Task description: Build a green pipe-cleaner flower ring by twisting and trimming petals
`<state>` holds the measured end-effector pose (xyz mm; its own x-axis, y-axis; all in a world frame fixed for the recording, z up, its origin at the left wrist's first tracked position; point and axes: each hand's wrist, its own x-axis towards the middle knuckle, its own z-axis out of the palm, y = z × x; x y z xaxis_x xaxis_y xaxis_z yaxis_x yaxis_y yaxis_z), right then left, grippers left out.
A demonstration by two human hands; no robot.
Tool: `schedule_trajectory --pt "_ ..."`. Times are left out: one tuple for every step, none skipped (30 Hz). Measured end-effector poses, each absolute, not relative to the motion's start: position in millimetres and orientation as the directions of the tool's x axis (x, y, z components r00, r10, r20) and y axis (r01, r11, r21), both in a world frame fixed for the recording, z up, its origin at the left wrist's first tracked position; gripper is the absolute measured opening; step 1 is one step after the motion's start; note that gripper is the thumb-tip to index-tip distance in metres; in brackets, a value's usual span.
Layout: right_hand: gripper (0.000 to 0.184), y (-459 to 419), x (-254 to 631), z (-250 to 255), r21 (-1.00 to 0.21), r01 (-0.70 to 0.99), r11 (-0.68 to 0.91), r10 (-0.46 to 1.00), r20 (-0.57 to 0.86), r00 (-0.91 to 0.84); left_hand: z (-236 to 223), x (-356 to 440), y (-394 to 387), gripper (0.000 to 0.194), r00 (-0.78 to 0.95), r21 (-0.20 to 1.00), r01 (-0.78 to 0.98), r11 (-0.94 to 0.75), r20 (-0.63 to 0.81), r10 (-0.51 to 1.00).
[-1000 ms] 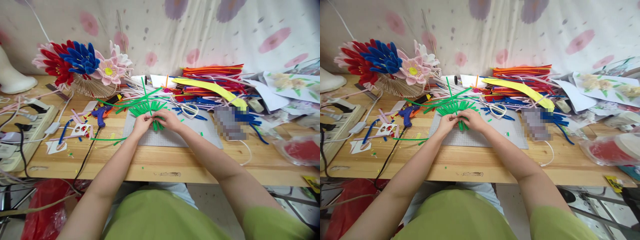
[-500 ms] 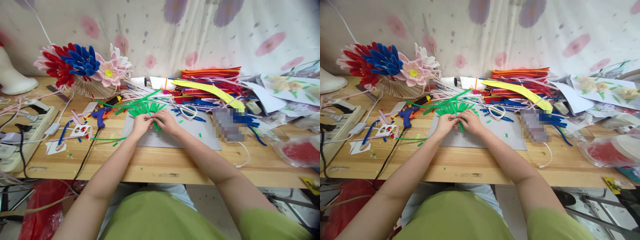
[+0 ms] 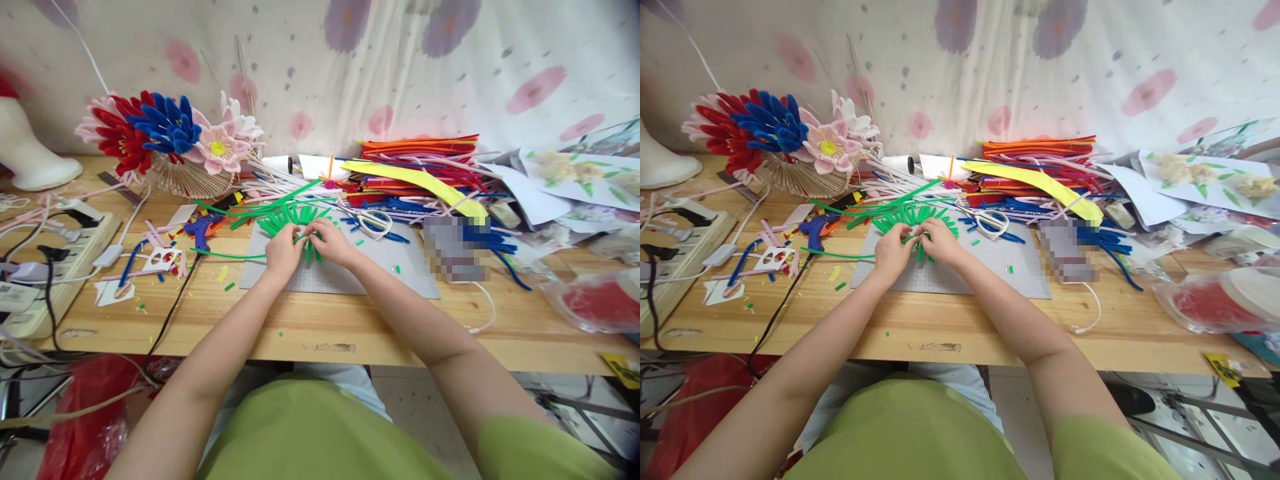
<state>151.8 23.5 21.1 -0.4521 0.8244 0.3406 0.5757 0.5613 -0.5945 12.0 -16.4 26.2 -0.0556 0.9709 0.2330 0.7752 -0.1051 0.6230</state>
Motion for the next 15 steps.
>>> schedule_trajectory --pt "0.017 24.1 152.0 21.3 -0.595 0.573 0.564 0.823 0.343 -0.453 27.3 12.5 -16.4 0.020 -0.034 0.607 0.787 -0.115 0.229 0.973" --pt "0.017 24.2 152.3 21.5 -0.593 0.570 0.568 0.820 0.347 -0.456 28.4 12.9 -16.1 0.019 -0.016 0.588 0.800 -0.118 0.217 0.976" --pt "0.016 23.9 152.7 21.8 -0.592 0.568 0.572 0.817 0.349 -0.459 29.5 13.1 -15.5 0.019 -0.006 0.569 0.815 -0.112 0.201 0.980" --pt "0.016 23.0 153.1 21.9 -0.593 0.566 0.572 0.817 0.349 -0.460 30.7 13.0 -14.5 0.020 -0.004 0.549 0.830 -0.100 0.185 0.983" --pt "0.016 21.6 153.7 22.1 -0.600 0.563 0.569 0.818 0.347 -0.458 32.1 12.5 -13.0 0.021 -0.006 0.529 0.844 -0.088 0.173 0.985" --pt "0.018 19.9 154.4 22.3 -0.612 0.556 0.562 0.822 0.343 -0.454 33.5 11.6 -11.2 0.022 -0.007 0.510 0.857 -0.081 0.167 0.986" --pt "0.022 18.1 155.2 22.4 -0.630 0.547 0.551 0.829 0.337 -0.447 35.2 10.5 -9.2 0.022 0.000 0.492 0.867 -0.082 0.165 0.986" --pt "0.027 16.3 156.1 22.6 -0.649 0.538 0.538 0.836 0.329 -0.439 37.1 9.1 -7.0 0.022 0.015 0.475 0.875 -0.092 0.163 0.987" --pt "0.034 14.8 157.1 22.8 -0.663 0.531 0.527 0.841 0.320 -0.435 39.5 7.8 -4.9 0.022 0.039 0.460 0.881 -0.109 0.158 0.987" --pt "0.040 13.8 157.9 23.1 -0.669 0.528 0.523 0.843 0.313 -0.438 42.2 6.5 -2.8 0.021 0.068 0.447 0.885 -0.128 0.148 0.987" --pt "0.044 13.2 158.6 23.5 -0.665 0.531 0.525 0.841 0.306 -0.447 45.4 5.5 -0.7 0.020 0.099 0.438 0.887 -0.147 0.131 0.986" --pt "0.045 13.0 158.8 24.0 -0.653 0.540 0.531 0.837 0.301 -0.458 49.2 4.8 1.4 0.019 0.126 0.433 0.887 -0.160 0.106 0.986" --pt "0.045 13.0 158.7 24.5 -0.637 0.551 0.539 0.831 0.297 -0.470 53.4 4.4 3.5 0.017 0.145 0.431 0.888 -0.162 0.073 0.987" --pt "0.045 13.3 158.2 25.1 -0.620 0.561 0.548 0.825 0.294 -0.482 57.9 4.3 5.9 0.015 0.154 0.432 0.889 -0.153 0.033 0.988" --pt "0.044 13.7 157.4 25.7 -0.606 0.568 0.557 0.820 0.291 -0.494 62.5 4.3 8.4 0.012 0.158 0.434 0.890 -0.137 -0.012 0.987"
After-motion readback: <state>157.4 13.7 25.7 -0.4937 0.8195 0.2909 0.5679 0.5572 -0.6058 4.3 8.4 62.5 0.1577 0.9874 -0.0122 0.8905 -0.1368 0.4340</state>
